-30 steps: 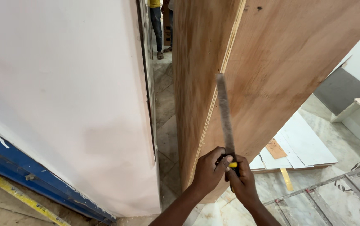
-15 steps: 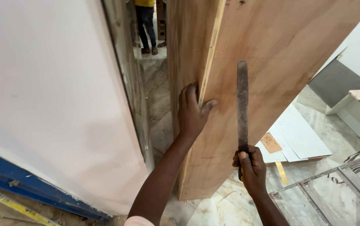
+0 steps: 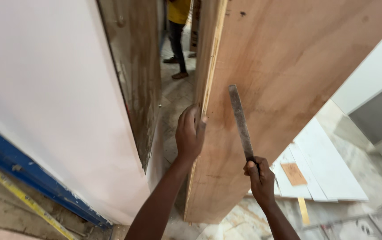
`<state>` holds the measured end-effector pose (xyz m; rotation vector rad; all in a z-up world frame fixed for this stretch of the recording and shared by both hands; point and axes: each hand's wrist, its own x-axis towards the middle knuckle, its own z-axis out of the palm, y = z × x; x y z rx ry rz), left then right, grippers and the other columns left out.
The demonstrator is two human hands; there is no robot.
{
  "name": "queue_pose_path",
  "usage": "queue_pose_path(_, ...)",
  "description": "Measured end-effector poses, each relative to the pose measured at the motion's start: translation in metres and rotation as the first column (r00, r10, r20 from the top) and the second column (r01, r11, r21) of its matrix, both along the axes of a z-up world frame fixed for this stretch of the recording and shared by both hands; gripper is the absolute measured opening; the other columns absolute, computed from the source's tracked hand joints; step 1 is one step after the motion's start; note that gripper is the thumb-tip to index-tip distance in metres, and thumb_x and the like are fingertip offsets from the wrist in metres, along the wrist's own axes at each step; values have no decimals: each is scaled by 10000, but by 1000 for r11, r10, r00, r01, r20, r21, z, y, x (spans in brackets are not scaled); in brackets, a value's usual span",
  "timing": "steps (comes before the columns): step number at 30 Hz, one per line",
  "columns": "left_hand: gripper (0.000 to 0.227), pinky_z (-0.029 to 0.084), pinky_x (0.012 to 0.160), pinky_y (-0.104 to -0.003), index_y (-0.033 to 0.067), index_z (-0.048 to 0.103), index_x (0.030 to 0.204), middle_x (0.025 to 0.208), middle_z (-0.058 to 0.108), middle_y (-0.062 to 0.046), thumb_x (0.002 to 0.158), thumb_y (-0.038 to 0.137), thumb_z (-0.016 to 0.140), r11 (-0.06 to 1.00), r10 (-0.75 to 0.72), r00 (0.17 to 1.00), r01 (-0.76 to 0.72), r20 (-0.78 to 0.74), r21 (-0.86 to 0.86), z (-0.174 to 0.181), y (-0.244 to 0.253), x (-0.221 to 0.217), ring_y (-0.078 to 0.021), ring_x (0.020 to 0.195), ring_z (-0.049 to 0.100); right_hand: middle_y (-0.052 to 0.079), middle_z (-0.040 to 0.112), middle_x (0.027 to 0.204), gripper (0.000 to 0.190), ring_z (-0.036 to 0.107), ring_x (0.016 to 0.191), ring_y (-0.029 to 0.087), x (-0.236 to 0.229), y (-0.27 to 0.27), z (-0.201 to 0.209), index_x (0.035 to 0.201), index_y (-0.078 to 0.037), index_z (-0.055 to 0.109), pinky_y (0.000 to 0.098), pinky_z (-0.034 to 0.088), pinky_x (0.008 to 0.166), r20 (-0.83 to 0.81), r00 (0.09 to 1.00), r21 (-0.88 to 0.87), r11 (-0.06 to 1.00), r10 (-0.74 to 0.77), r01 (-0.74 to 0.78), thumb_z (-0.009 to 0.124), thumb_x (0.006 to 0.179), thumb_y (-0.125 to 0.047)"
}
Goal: The person uses a hand file to smooth the edge of a large wooden panel. They repeatedly draw the file along the vertical edge of the panel, working from the bottom upward and then back down.
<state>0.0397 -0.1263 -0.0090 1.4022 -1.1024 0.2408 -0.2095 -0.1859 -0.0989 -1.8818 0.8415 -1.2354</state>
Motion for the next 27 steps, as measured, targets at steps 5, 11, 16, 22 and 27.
queue_pose_path(5,571,321,1295,-518,96,405,1537,1600,419,-150,1090,412,566,968,115,912,-13,394,-251,17,13,-50,-351,1549,366,66,688,806,276,675,698,128,8,-21,40,1040,-1,587,272,543,626,22,996,-58,995,88,-87,540,1059,-273)
queue_pose_path(11,705,160,1368,-498,74,315,1629,1709,286,-133,1107,487,546,981,178,784,-93,595,-171,77,-9,-90,-296,1624,223,7,548,596,334,484,436,69,47,-24,113,1121,-30,584,232,376,392,152,957,-71,968,247,-239,430,1083,-324)
queue_pose_path(16,745,98,1373,-486,38,264,1646,1743,211,-129,1100,476,522,959,270,803,-273,531,-75,82,-27,-70,-271,1651,144,34,509,606,289,446,470,91,68,-27,137,1068,-35,635,270,353,430,111,961,16,967,252,-255,455,1124,-255)
queue_pose_path(22,763,89,1340,-509,21,265,1647,1735,178,-177,1096,487,512,949,259,766,-315,588,-7,12,-37,-61,-308,1631,131,113,624,680,131,638,570,180,66,-33,94,967,-4,588,328,500,533,-104,993,-289,953,57,-85,527,1048,-87)
queue_pose_path(27,800,121,1311,-535,-7,289,1621,1710,187,-232,1052,489,555,961,150,796,-256,586,102,-60,-29,-66,-369,1614,145,148,653,720,106,659,597,264,48,-32,40,1024,-21,621,381,507,568,-212,977,-295,953,13,-76,556,999,-100)
